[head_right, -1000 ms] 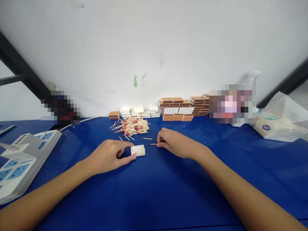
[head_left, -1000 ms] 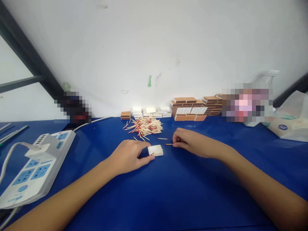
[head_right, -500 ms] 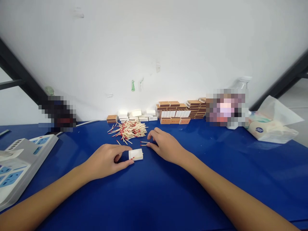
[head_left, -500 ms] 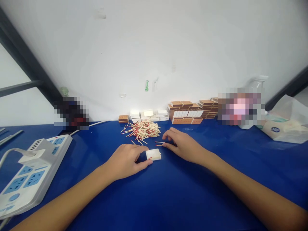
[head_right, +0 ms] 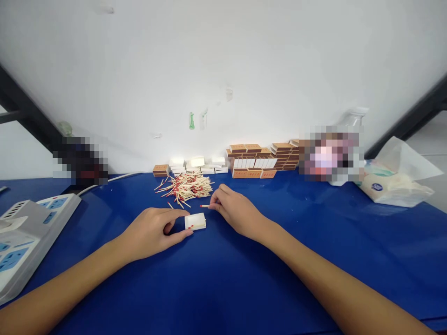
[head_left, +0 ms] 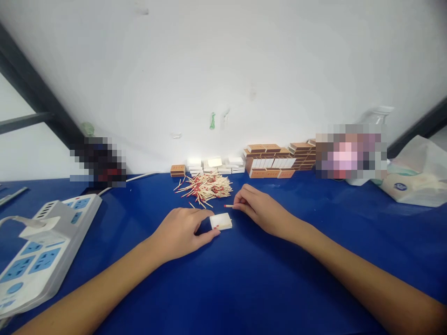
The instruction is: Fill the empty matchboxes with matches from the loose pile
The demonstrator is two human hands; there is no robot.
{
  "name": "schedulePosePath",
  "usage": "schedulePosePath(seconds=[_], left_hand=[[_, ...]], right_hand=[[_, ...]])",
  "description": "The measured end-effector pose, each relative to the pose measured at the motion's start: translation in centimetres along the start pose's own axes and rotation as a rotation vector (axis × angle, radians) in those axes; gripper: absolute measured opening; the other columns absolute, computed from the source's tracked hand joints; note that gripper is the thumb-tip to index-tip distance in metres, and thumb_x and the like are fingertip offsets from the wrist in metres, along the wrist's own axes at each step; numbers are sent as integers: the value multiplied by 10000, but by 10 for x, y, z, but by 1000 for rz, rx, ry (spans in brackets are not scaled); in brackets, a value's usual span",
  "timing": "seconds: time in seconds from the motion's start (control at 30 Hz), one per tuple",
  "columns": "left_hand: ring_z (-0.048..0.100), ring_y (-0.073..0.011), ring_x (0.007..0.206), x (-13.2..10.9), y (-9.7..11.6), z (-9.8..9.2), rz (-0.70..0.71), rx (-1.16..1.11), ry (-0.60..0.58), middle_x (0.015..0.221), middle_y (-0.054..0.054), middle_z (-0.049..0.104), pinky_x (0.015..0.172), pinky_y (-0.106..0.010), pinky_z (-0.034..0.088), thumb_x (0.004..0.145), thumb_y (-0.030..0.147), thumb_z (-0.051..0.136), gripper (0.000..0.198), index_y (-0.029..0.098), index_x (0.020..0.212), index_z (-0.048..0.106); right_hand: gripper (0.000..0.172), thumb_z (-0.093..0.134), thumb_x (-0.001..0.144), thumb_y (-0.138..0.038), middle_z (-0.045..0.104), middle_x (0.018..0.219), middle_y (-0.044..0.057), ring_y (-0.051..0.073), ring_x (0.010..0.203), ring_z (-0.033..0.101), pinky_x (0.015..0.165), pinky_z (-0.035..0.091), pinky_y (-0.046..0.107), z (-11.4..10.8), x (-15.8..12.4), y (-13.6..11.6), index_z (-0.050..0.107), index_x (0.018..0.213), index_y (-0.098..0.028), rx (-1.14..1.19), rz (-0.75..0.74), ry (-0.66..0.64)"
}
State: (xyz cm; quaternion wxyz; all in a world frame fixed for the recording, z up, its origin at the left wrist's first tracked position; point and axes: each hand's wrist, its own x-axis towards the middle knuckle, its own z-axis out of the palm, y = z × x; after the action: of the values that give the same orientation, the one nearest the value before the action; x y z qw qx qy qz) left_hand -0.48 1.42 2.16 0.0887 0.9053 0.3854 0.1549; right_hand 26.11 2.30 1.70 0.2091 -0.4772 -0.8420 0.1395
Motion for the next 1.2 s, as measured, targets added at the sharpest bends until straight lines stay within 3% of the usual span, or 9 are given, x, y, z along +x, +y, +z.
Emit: schedulePosePath(seconds=[0.2, 0.53, 0.77, 1.07, 1.2], left_hand=[[557, -135, 542, 0, -1, 3, 22, -6, 15, 625, 42, 605, 566, -260, 332, 956, 446, 679, 299, 244, 1166, 746], [587, -142, 565, -1, 1, 3, 32, 14, 4, 652, 26, 633, 563, -263, 353, 957, 456, 675, 310, 228, 1153, 747], [579, -137, 551, -2, 2, 3, 34, -5, 9, 629, 37, 624, 562, -264, 349, 956, 478, 676, 317, 236, 1147, 751], [593, -144, 573, -2, 1, 3, 47, -4, 12, 661, 25, 651, 565, -265, 344, 958, 467, 671, 309, 237, 1149, 747], [618, -153, 593, -3, 2, 3, 46, -7, 5, 677, 18, 664, 575, -265, 363, 959, 469, 665, 316, 238, 1161, 740]], right_hand=[[99, 534, 1057, -229, 621, 1042, 59, 190, 864, 611, 738, 475, 305, 4, -5, -24, 593, 980, -210, 53, -71, -41], [101, 578, 1040, -301, 641, 1008, 36, 167, 795, 595, 688, 450, 302, -4, -12, -18, 616, 978, -232, 87, -49, -123], [124, 539, 1043, -255, 640, 1009, 37, 162, 805, 594, 699, 436, 298, 4, -14, -26, 614, 950, -222, 107, -69, -131], [151, 598, 1010, -283, 640, 843, 10, 156, 730, 571, 665, 424, 290, 11, -10, -26, 655, 886, -216, 207, -1, -82], [123, 606, 998, -289, 660, 862, 28, 166, 736, 579, 680, 443, 298, 2, 7, -17, 669, 921, -217, 124, -37, 74]])
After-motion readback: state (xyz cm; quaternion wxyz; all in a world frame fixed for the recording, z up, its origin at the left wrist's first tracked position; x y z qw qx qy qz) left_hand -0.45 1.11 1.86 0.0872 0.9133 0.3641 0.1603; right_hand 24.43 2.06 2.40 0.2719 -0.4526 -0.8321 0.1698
